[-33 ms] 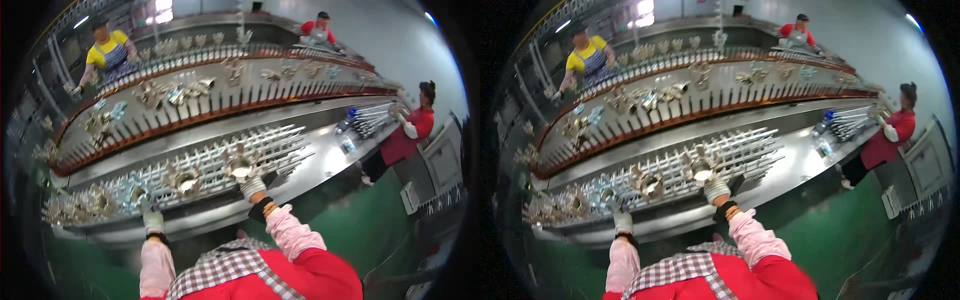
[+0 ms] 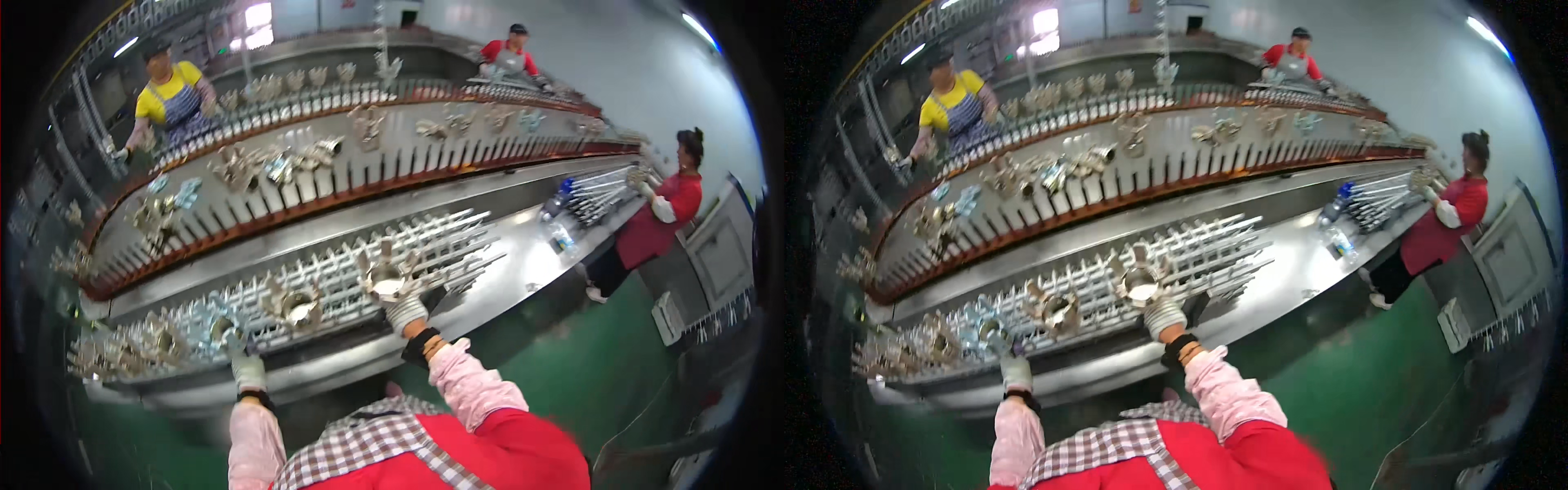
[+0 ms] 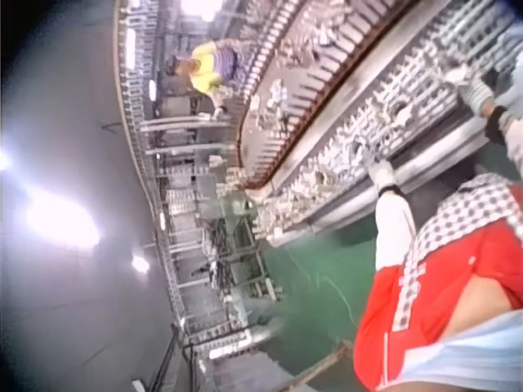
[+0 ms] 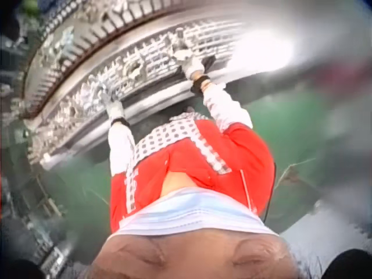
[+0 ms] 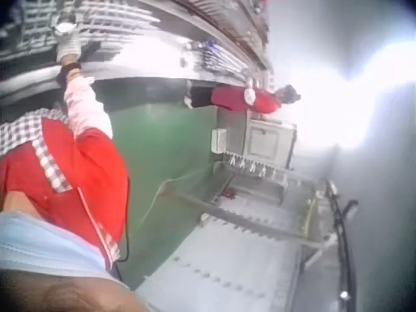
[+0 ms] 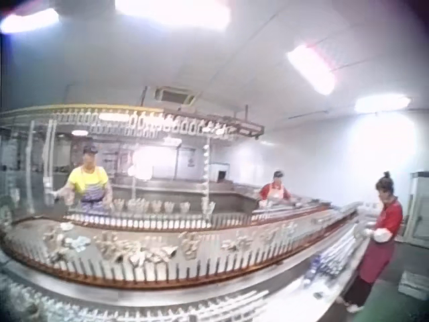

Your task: Placing plastic parts onto an industrial machine track and hanging finished parts on a conveyor line.

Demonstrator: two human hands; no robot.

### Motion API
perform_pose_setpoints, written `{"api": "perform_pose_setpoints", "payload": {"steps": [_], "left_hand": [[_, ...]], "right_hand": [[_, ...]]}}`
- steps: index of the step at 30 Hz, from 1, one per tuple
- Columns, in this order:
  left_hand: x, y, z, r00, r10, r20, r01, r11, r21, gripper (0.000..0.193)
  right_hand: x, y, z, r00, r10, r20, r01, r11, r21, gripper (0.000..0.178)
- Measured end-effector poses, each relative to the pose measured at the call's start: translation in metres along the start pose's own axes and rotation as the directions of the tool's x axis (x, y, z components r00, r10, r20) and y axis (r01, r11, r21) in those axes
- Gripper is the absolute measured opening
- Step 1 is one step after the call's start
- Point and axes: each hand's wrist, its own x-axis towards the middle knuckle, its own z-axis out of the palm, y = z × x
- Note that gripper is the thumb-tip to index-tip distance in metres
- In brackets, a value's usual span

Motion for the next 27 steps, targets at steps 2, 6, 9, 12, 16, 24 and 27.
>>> {"api": "perform_pose_setpoints", "payload": {"steps": [2,6,9,12,16,24,27], "left_hand": [[0.004,-0.006,0.001,0.996,0.085,-0.026,-0.072,0.944,0.323,0.042],[0.011,-0.005,-0.002,1.000,0.018,0.019,-0.022,0.962,0.270,0.046],[-0.003,0.016,-0.005,0.999,0.003,0.042,-0.011,0.983,0.182,0.055],[-0.035,0.047,-0.006,0.994,-0.111,-0.017,0.113,0.979,0.169,0.060],[-0.073,0.070,0.001,0.960,0.265,-0.085,-0.182,0.830,0.527,0.069],[-0.075,0.076,0.043,0.953,0.291,0.084,-0.241,0.560,0.792,0.066],[-0.075,0.096,0.063,0.995,0.101,-0.006,-0.044,0.485,0.874,0.067]], "right_hand": [[-0.001,-0.002,0.002,0.995,0.074,0.068,-0.092,0.945,0.313,0.032],[-0.007,-0.001,-0.001,0.957,0.288,-0.035,-0.133,0.544,0.828,0.033],[-0.011,-0.002,-0.008,0.942,0.320,0.100,-0.218,0.361,0.907,0.030],[-0.018,-0.004,-0.018,0.950,0.307,-0.046,-0.117,0.491,0.863,0.031],[-0.035,0.018,-0.038,0.992,0.095,0.081,-0.112,0.383,0.917,0.041],[0.010,0.197,-0.088,0.998,0.067,0.015,-0.026,0.177,0.984,0.031],[0.068,0.273,-0.086,0.924,0.347,-0.158,0.074,0.244,0.967,0.036]]}}
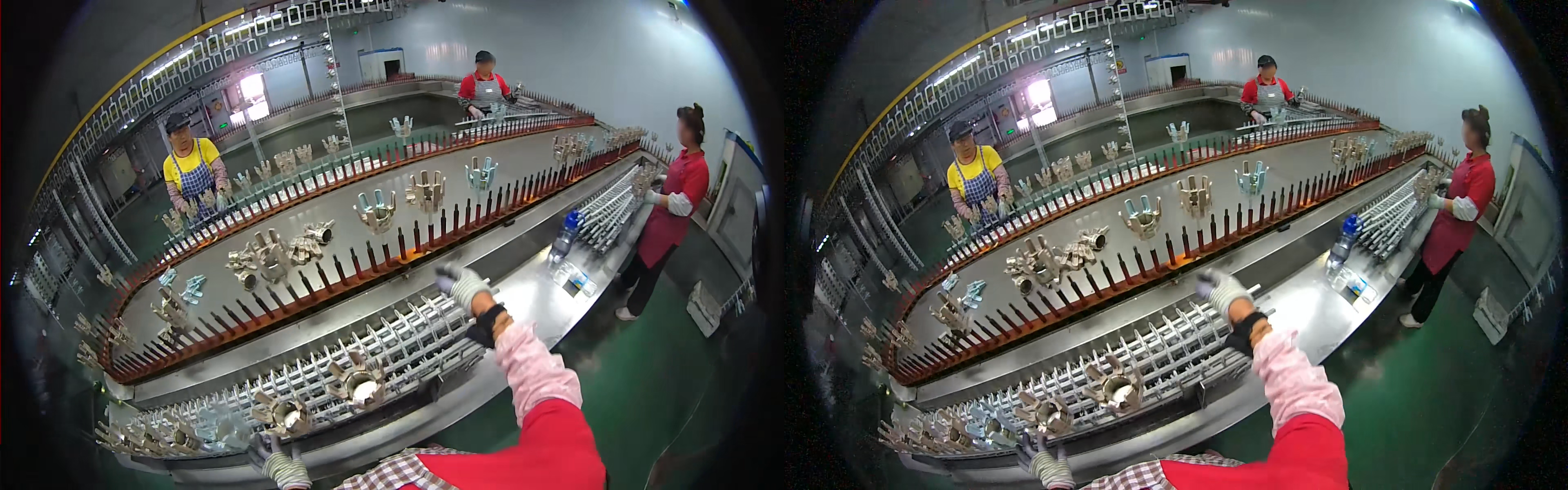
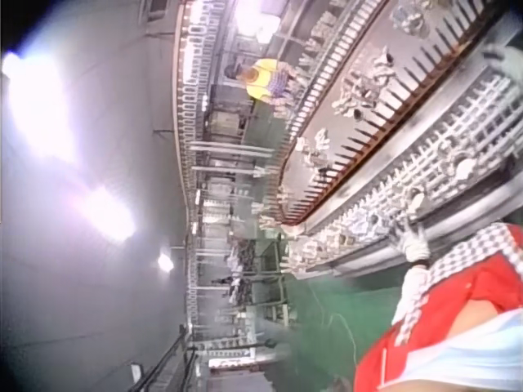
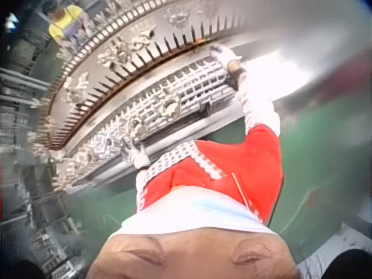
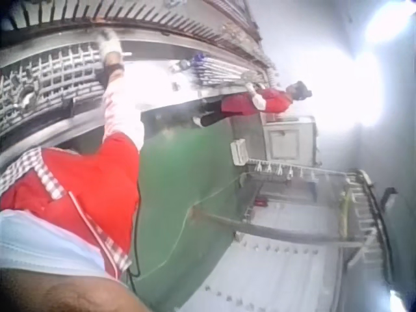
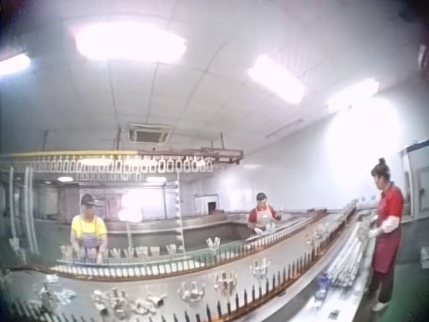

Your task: Placing plastic parts onto an industrial machine track and hanging finished parts on a conveyor line.

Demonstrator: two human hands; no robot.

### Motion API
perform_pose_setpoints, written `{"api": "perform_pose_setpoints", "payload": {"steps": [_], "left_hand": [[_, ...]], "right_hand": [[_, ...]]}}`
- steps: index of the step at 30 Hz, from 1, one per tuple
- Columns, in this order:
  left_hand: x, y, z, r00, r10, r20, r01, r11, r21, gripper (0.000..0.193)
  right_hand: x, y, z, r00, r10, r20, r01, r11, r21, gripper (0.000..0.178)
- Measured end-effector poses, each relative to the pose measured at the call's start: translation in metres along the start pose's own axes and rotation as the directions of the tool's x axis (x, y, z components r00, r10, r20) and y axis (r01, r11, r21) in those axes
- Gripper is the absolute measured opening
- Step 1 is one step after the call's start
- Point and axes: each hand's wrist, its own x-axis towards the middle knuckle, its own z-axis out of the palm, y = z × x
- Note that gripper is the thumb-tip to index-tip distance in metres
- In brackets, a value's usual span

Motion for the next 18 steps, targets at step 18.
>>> {"api": "perform_pose_setpoints", "payload": {"steps": [18], "left_hand": [[-0.008,0.018,0.029,0.948,-0.070,0.311,-0.063,0.916,0.397,0.043]], "right_hand": [[0.235,0.041,0.062,0.969,0.012,-0.248,-0.030,0.997,-0.068,0.035]]}}
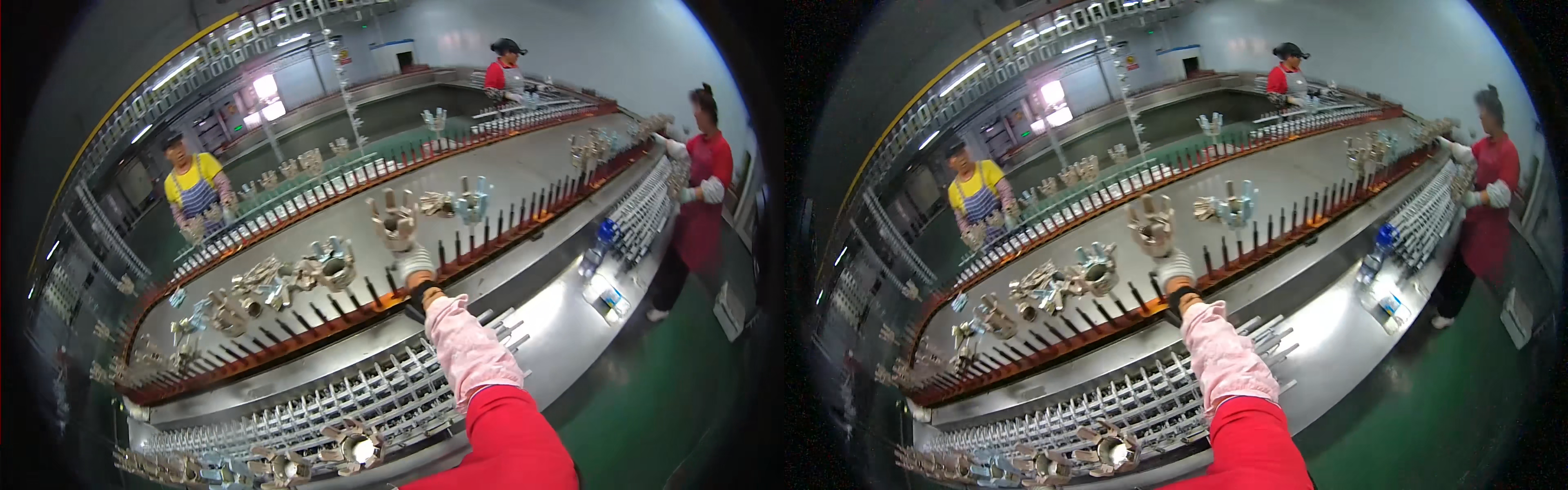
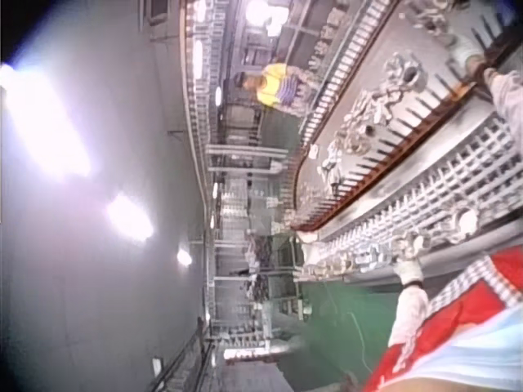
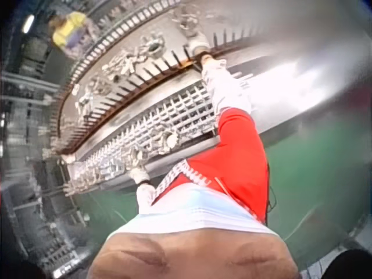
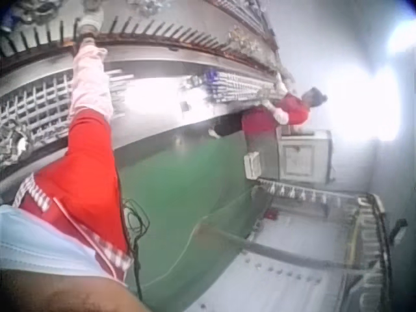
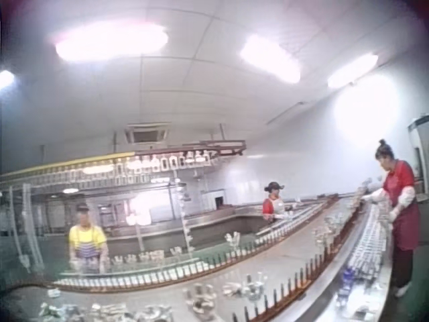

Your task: Placing plastic parts onto an industrial machine track and hanging finished parts on a conveyor line.

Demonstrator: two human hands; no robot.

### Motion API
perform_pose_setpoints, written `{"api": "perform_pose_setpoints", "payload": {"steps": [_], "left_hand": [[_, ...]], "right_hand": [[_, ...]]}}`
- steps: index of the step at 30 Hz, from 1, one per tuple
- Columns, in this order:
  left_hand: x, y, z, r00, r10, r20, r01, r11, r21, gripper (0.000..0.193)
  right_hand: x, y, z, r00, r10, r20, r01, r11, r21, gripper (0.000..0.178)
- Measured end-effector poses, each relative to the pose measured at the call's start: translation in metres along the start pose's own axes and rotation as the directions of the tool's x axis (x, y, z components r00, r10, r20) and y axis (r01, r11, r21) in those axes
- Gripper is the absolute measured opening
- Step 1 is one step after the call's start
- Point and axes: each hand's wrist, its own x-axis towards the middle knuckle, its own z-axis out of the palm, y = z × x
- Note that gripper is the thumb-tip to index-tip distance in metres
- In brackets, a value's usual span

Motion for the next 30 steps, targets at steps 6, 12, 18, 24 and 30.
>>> {"api": "perform_pose_setpoints", "payload": {"steps": [6,12,18,24,30], "left_hand": [[0.003,0.004,-0.021,0.978,0.110,-0.179,-0.127,0.988,-0.090,0.035],[-0.017,0.027,-0.034,0.945,-0.082,-0.315,0.080,0.997,-0.017,0.039],[-0.014,0.010,-0.036,0.922,0.136,-0.363,-0.221,0.953,-0.205,0.051],[0.020,-0.006,-0.024,0.854,0.326,-0.404,-0.461,0.835,-0.300,0.038],[0.036,-0.008,-0.015,0.872,0.367,-0.325,-0.441,0.877,-0.191,0.033]], "right_hand": [[-0.071,-0.070,-0.061,0.935,-0.197,0.295,0.065,0.913,0.403,0.033],[-0.192,-0.064,-0.163,0.949,-0.143,0.282,-0.093,0.725,0.683,0.030],[-0.294,-0.004,-0.172,0.943,0.026,0.331,-0.175,0.885,0.431,0.027],[-0.313,0.077,-0.133,0.945,-0.090,0.314,0.021,0.976,0.218,0.029],[-0.329,0.087,-0.121,0.858,-0.169,0.486,0.398,0.816,-0.420,0.024]]}}
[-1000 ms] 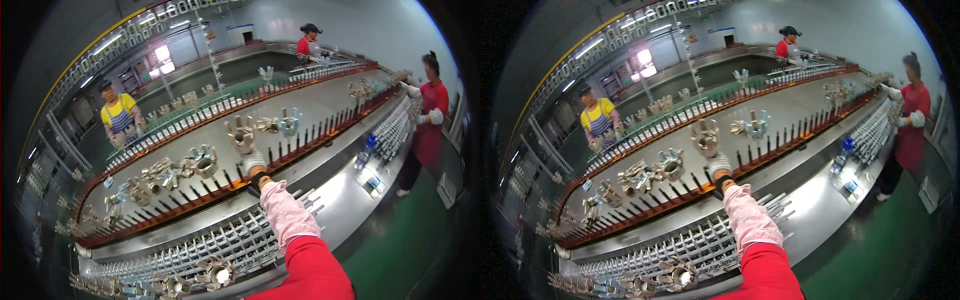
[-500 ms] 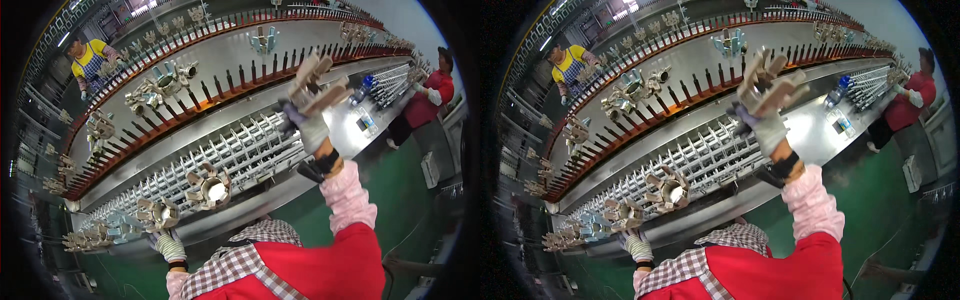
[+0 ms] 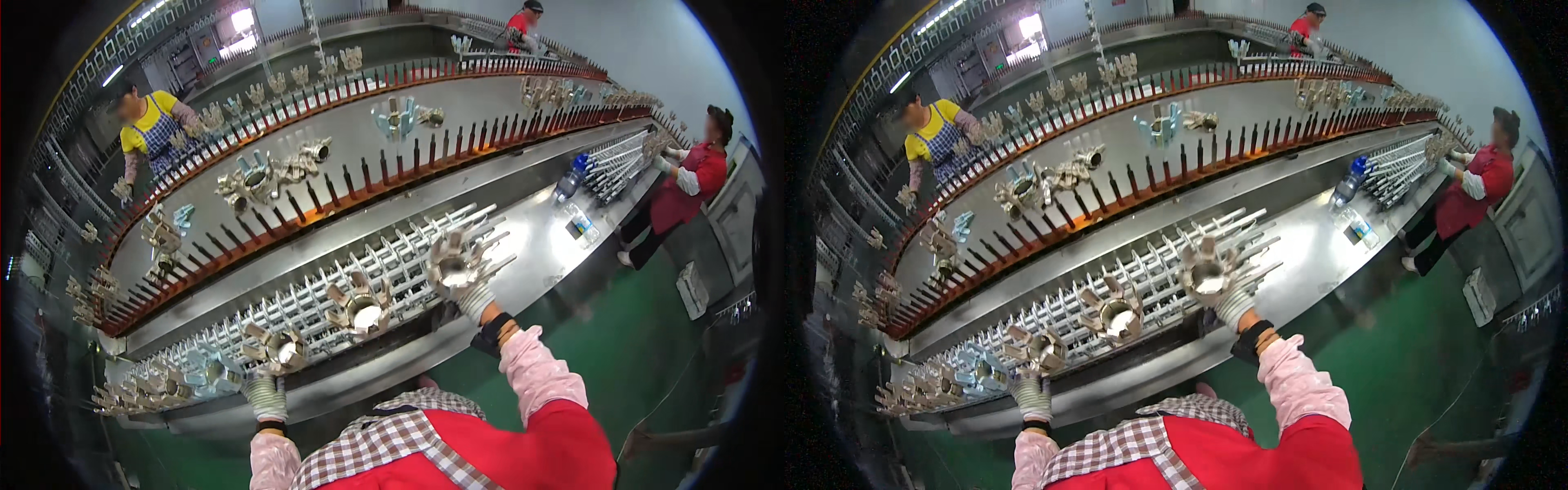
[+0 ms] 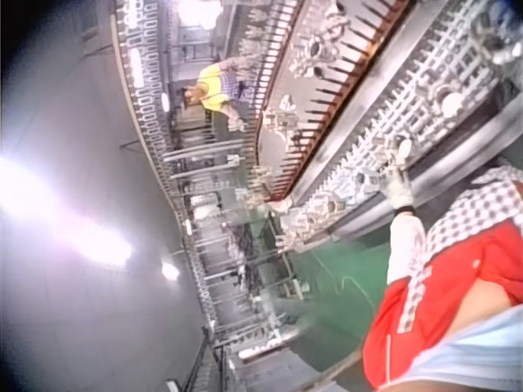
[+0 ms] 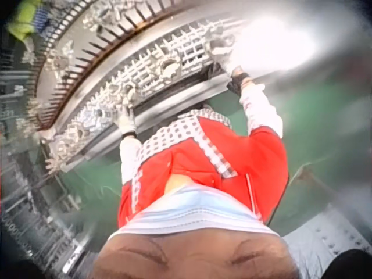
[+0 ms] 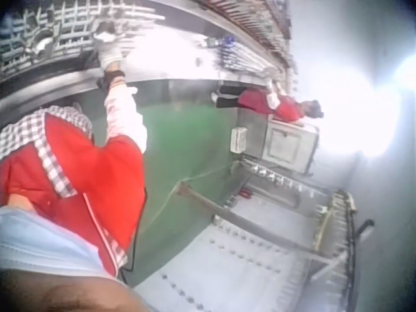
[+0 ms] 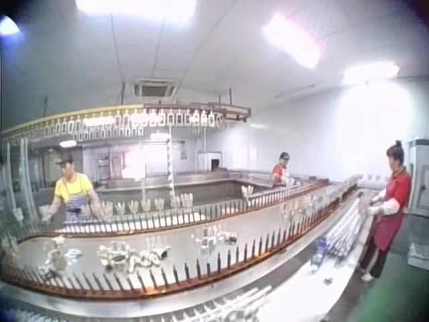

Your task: Placing plastic parts onto an industrial machine track and hanging finished parts on a conveyor line.

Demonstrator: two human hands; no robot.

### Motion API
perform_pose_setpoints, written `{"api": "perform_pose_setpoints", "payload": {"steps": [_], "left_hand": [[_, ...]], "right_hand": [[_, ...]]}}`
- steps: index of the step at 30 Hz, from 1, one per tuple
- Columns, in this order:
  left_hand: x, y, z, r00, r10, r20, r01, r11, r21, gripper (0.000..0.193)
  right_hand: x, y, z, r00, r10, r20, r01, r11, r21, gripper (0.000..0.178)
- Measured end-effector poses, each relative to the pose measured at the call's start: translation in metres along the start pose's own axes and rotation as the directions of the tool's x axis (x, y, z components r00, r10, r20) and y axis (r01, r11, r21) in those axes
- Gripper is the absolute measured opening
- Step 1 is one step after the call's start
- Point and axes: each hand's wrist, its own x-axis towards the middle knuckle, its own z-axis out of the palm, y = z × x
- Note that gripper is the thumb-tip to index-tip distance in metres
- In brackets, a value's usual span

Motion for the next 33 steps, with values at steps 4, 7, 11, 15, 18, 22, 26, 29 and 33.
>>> {"api": "perform_pose_setpoints", "payload": {"steps": [4,7,11,15,18,22,26,29,33], "left_hand": [[0.002,0.000,0.012,0.998,-0.006,-0.065,0.006,1.000,0.005,0.026],[0.000,-0.005,0.019,0.983,0.045,-0.175,-0.054,0.998,-0.042,0.022],[-0.004,-0.013,0.023,0.995,0.020,-0.098,-0.037,0.985,-0.168,0.026],[-0.001,-0.008,0.013,0.920,0.117,-0.373,-0.172,0.978,-0.118,0.023],[0.003,0.001,-0.010,0.997,-0.010,0.070,0.016,0.996,-0.084,0.033],[-0.010,0.010,-0.057,0.925,0.003,-0.380,-0.076,0.982,-0.176,0.037],[-0.020,0.025,-0.092,0.876,-0.093,-0.472,-0.007,0.979,-0.205,0.035],[-0.036,0.040,-0.110,0.851,-0.185,-0.492,0.154,0.983,-0.103,0.026],[-0.065,0.048,-0.140,0.639,-0.436,-0.634,0.322,0.900,-0.294,0.012]], "right_hand": [[0.000,-0.001,0.015,0.991,-0.133,0.001,0.121,0.897,-0.426,0.024],[-0.004,-0.002,0.022,0.991,-0.133,-0.012,0.117,0.906,-0.407,0.026],[-0.021,-0.013,0.026,0.961,0.229,-0.156,-0.179,0.943,0.281,0.022],[-0.030,-0.015,0.016,0.964,0.159,-0.212,-0.074,0.930,0.361,0.017],[-0.029,-0.005,-0.006,0.926,0.228,-0.302,-0.058,0.873,0.484,0.026],[0.011,0.001,-0.036,0.954,0.294,-0.064,-0.159,0.672,0.723,0.041],[0.038,-0.034,-0.065,0.917,-0.008,-0.398,0.258,0.775,0.578,0.057],[0.028,-0.071,-0.088,0.787,-0.115,-0.607,0.462,0.761,0.454,0.065],[0.037,-0.109,-0.104,0.811,-0.222,-0.541,0.550,0.604,0.577,0.058]]}}
